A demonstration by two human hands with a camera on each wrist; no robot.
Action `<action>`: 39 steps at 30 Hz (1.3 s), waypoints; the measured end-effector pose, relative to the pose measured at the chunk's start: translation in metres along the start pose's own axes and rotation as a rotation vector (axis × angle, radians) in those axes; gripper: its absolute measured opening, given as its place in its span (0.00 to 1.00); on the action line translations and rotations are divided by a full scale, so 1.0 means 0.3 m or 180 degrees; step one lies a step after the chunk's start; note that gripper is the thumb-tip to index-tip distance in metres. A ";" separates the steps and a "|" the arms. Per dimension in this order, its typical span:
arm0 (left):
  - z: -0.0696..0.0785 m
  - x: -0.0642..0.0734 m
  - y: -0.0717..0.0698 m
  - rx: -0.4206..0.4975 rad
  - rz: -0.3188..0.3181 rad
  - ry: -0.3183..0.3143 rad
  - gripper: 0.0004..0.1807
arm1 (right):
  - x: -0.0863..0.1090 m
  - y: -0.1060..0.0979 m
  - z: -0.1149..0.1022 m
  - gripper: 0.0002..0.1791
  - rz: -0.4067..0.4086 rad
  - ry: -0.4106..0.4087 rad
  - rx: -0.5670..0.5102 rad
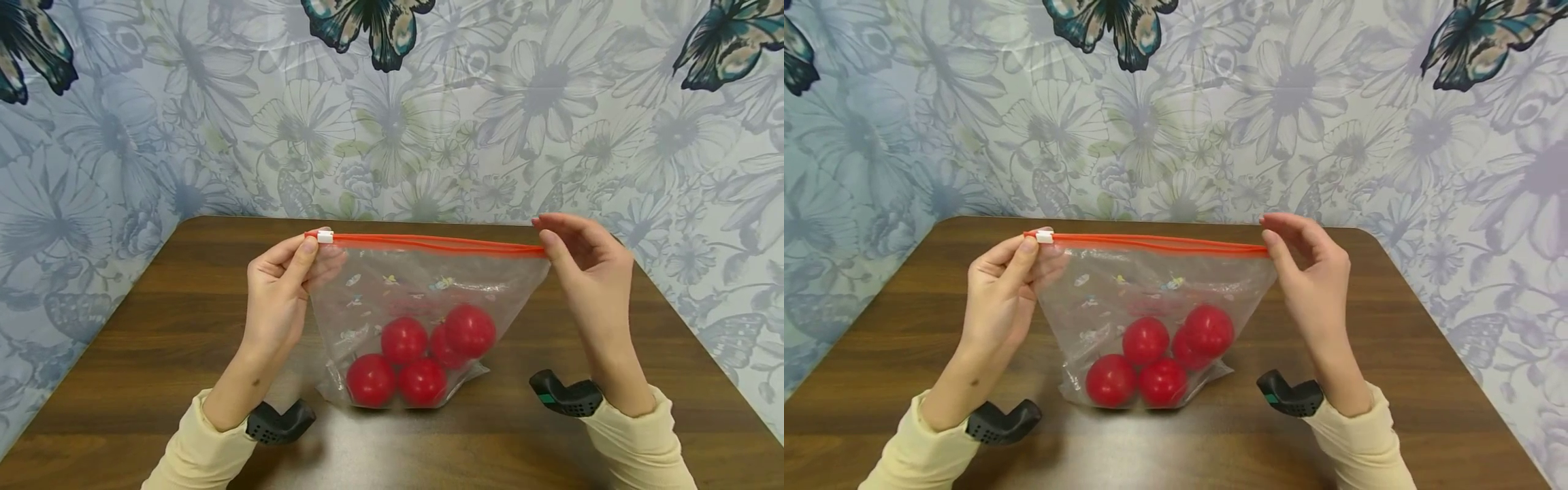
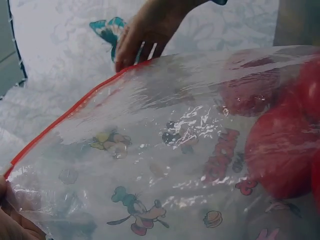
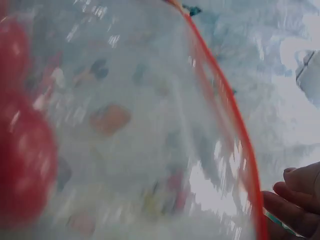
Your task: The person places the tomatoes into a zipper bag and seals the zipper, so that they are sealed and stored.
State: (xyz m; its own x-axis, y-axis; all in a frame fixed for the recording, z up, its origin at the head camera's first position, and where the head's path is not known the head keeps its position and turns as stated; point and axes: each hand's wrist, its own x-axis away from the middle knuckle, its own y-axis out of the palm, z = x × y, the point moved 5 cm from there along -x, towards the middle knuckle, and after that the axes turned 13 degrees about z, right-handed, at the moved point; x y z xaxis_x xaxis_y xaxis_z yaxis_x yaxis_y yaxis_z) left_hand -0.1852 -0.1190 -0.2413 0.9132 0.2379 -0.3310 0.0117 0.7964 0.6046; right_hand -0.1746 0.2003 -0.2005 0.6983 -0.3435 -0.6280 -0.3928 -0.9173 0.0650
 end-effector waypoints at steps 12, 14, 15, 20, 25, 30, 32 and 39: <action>-0.001 0.010 0.010 0.0158 0.0025 0.0010 0.09 | 0.109 0.450 -0.172 0.16 -0.1267 -0.1276 0.0878; -0.003 0.012 0.013 0.0146 0.0044 0.0008 0.09 | 0.119 0.493 -0.174 0.17 -0.1376 -0.1271 0.1128; -0.003 0.011 0.014 0.0147 0.0054 0.0009 0.09 | 0.122 0.510 -0.175 0.17 -0.1423 -0.1256 0.1230; 0.002 0.013 0.020 0.0141 0.0061 0.0026 0.08 | 0.124 0.571 -0.173 0.14 -0.1574 -0.1043 0.1362; 0.007 0.017 0.023 0.0045 0.0110 0.0081 0.08 | 0.126 0.589 -0.166 0.09 -0.1467 -0.0983 0.1108; 0.011 0.019 0.029 0.0054 0.0137 0.0119 0.08 | 0.132 0.588 -0.161 0.11 -0.1465 -0.0961 0.1015; 0.011 0.020 0.032 0.0048 0.0131 0.0165 0.07 | 0.132 0.587 -0.157 0.11 -0.1492 -0.0937 0.1067; 0.016 0.023 0.036 0.0156 0.0182 0.0402 0.09 | 0.133 0.585 -0.155 0.08 -0.1381 -0.0996 0.1120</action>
State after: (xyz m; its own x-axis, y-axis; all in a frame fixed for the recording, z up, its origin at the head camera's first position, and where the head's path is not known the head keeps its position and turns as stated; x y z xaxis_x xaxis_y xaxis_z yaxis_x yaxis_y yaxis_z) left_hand -0.1766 -0.1114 -0.2335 0.8544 0.3526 -0.3817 -0.0161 0.7521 0.6588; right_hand -0.1879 0.0165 -0.1780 0.6511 0.1680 -0.7402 -0.3239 -0.8205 -0.4711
